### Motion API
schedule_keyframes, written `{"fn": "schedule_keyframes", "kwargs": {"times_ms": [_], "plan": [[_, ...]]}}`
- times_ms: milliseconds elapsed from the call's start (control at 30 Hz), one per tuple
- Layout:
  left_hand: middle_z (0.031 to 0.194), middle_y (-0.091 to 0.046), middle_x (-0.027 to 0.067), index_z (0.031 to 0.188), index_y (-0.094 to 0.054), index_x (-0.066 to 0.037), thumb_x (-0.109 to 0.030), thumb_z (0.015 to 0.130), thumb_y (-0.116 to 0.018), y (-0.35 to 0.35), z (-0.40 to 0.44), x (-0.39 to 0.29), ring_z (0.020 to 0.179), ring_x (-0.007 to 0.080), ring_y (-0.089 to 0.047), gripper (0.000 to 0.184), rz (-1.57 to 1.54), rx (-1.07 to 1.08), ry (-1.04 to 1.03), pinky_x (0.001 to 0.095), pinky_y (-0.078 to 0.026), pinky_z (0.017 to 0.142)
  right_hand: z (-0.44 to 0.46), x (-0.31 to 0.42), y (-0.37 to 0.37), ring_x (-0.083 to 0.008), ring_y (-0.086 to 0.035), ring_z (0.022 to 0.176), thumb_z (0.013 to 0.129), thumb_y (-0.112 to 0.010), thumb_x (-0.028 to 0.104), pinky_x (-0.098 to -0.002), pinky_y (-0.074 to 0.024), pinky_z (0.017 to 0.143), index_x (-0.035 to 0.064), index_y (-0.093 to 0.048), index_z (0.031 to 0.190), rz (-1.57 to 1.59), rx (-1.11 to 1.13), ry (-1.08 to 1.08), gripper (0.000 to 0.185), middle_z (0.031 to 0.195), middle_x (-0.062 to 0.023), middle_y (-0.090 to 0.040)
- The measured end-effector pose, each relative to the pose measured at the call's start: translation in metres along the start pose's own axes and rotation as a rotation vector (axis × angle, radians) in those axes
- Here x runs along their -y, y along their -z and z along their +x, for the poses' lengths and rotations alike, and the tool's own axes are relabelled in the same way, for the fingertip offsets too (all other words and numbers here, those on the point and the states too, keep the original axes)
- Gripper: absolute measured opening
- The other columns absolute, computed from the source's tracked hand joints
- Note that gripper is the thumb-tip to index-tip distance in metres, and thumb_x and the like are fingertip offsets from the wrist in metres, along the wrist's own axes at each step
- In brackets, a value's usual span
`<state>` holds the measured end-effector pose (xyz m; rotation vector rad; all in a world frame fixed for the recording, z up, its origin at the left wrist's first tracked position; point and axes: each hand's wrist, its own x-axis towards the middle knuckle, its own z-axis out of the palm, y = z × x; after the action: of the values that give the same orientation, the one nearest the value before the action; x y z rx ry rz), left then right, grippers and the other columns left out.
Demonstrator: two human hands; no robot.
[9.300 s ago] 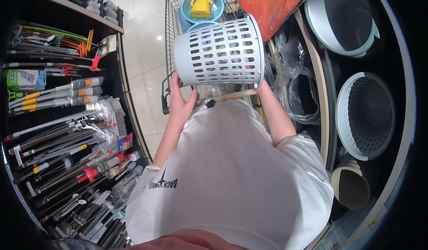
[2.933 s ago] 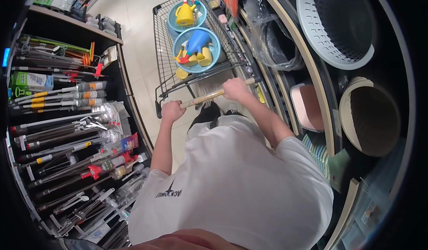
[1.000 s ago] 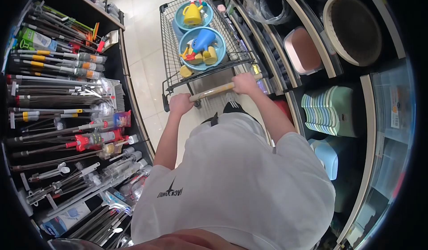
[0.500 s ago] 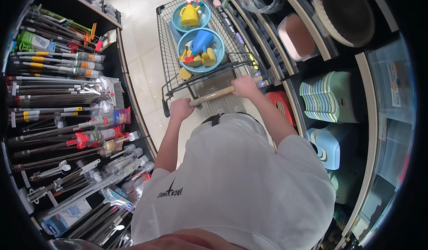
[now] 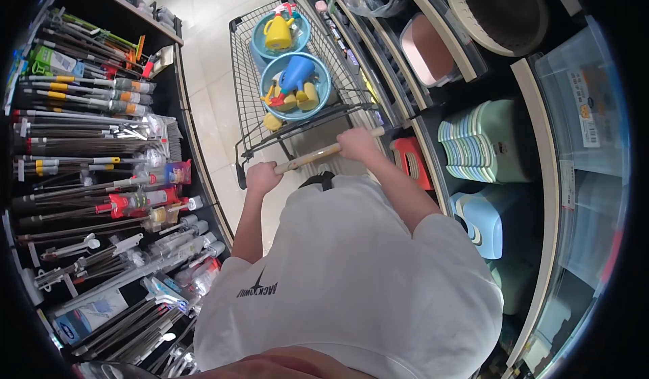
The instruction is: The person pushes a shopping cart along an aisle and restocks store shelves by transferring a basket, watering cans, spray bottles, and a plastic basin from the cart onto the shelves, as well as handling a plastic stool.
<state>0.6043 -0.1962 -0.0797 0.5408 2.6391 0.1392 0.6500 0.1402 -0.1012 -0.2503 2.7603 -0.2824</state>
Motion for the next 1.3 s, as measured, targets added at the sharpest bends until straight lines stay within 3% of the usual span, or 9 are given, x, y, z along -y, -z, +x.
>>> {"fn": "schedule_keyframes", "kwargs": {"times_ms": [600,1300], "plan": [[0.075,-0.073,0.0141,0.084,-0.075,-0.013,-0.037,0.085,-0.070,-0.044,-0.047,-0.061,0.073,0.0365,-0.073,0.025,0.072,-0.034,0.003,0.0486,-0.059,0.069,-0.070,-0.035,-0.031,-0.0302,-0.077,0.083,0.073,-0.083,0.032,-0.0441,-0.0607,0.074,0.0104,-0.076,0.084,0.043,-0.083,0.075,0.026,0.085,-0.0117,-0.077],[0.075,-0.073,0.0138,0.085,-0.075,-0.014,-0.036,0.085,-0.069,-0.025,-0.006,-0.035,0.074,0.0369,-0.073,0.022,-0.006,-0.066,-0.077,0.0498,-0.059,0.068,-0.032,-0.032,-0.003,-0.0321,-0.076,0.089,0.074,-0.077,0.028,-0.0464,-0.0604,0.078,0.0097,-0.076,0.086,0.009,-0.083,0.031,0.022,0.088,-0.0125,-0.077]]}}
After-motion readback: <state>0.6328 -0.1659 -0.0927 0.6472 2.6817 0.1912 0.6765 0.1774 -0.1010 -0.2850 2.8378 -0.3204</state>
